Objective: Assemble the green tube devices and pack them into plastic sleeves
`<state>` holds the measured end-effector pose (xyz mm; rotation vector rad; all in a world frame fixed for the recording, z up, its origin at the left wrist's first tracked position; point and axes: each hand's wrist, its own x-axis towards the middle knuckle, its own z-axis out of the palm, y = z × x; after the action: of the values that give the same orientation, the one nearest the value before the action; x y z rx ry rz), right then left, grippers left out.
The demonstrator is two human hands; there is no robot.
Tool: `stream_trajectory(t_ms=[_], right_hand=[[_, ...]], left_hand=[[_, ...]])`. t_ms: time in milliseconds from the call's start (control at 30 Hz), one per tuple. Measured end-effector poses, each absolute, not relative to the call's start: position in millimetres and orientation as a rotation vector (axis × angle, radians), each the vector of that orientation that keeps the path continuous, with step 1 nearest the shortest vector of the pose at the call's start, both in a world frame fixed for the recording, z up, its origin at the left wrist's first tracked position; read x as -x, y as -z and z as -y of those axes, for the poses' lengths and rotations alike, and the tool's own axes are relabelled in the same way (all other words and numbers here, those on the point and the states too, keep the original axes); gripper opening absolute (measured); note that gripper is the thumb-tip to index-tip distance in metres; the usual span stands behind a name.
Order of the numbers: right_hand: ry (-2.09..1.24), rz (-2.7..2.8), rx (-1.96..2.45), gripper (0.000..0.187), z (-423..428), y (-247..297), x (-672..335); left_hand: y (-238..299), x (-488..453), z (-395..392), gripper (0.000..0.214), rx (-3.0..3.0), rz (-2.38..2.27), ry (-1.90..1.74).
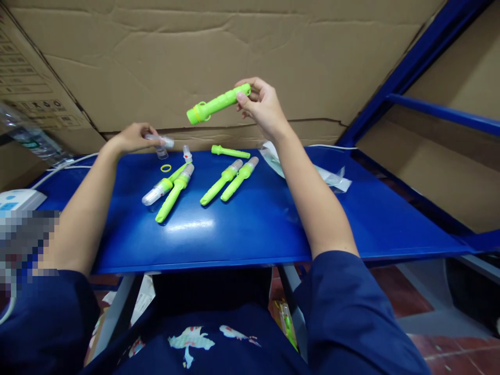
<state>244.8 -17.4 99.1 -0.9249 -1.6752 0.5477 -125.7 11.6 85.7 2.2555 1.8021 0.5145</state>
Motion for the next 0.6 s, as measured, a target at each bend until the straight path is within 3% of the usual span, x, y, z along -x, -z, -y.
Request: stream_trajectory(t_ms=[300, 600], right_hand=[[-0.502, 1.768, 0.987, 0.051, 20, -99, -237], [-0.509, 1.753, 1.013, 0.051, 19, -97, -236]], left_hand=[[-52, 104, -25, 0.044, -2.546, -1.786, -0.425], [-50, 95, -19, 0.057, -2.459, -1.714, -0.569]])
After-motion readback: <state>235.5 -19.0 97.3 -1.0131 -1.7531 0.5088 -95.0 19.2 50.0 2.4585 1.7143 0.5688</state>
